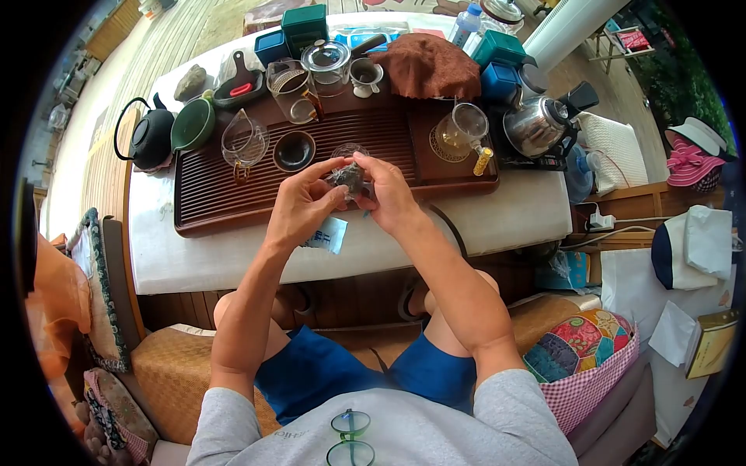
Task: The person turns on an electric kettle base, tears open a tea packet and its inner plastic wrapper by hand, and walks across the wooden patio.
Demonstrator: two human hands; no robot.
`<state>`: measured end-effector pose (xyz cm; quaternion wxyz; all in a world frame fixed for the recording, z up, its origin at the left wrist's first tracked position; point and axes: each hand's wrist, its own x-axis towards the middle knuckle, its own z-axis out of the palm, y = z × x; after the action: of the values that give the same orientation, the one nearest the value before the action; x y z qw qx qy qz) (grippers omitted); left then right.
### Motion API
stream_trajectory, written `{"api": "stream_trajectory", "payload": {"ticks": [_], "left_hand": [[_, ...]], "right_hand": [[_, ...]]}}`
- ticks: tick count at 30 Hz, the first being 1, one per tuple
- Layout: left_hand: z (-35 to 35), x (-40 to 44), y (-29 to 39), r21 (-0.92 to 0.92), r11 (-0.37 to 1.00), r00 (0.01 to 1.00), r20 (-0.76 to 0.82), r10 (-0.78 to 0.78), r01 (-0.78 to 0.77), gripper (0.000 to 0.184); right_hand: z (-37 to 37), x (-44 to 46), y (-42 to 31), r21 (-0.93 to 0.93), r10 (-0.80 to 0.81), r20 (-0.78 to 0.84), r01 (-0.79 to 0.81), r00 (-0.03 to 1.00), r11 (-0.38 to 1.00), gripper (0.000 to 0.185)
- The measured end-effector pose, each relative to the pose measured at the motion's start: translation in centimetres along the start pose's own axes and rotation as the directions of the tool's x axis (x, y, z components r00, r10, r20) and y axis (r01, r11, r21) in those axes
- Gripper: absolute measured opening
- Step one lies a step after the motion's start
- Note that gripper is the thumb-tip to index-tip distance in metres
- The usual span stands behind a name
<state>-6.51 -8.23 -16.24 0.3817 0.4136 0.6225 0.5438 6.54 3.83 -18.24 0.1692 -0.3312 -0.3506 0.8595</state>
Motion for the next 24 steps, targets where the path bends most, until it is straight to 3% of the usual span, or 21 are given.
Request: {"api": "stream_trajectory", "payload": {"ticks": [4,8,11,12,16,20,24], "left_hand": [[-0.5,0.4,1.2,-0.209,0.963,0.986,0.023,-0.167,0.168,0.049],[-0.7,0.7,2.1,-0.217,0.952,0.976,0.037,-0.213,0.216,0.047],[0.2,0.9,2.4,-0.414,0.889,0.975,-0.015,-0.22,0.194,0.043],[0.1,1.1,2.1,-0.401,0.905,0.988,-0.001,-0.154,0.141,0.035],[0.9,1.1,1.7,-0.406,0.908,0.99,-0.045,-0.135,0.105,0.03],[1.8,1.1,2.0,-0.421,0.907,0.999,-0.027,-0.036,0.021,0.039],[1.7,0.8,2.2,-0.362,0.932,1.0,0.005,-0.025,0.025,0.039]], "right_hand": [[-0.1,0.1,0.3,0.097,-0.025,-0.017,0.026,1.0,0.995,0.029],[0.1,-0.5,-0.1,0.121,-0.048,0.017,0.046,0.999,0.992,0.03],[0.5,-1.2,-0.8,0.161,-0.051,0.034,0.045,0.998,0.986,0.029],[0.6,-1.2,-1.0,0.179,-0.049,0.042,0.041,0.998,0.983,0.029],[0.7,-1.6,-1.6,0.117,-0.087,-0.006,0.087,0.996,0.989,0.025],[-0.2,-1.6,-2.1,0.281,-0.045,-0.008,0.046,0.999,0.959,0.023],[-3.7,-1.4,-5.1,0.406,-0.208,-0.006,0.192,0.978,0.893,0.027]]}}
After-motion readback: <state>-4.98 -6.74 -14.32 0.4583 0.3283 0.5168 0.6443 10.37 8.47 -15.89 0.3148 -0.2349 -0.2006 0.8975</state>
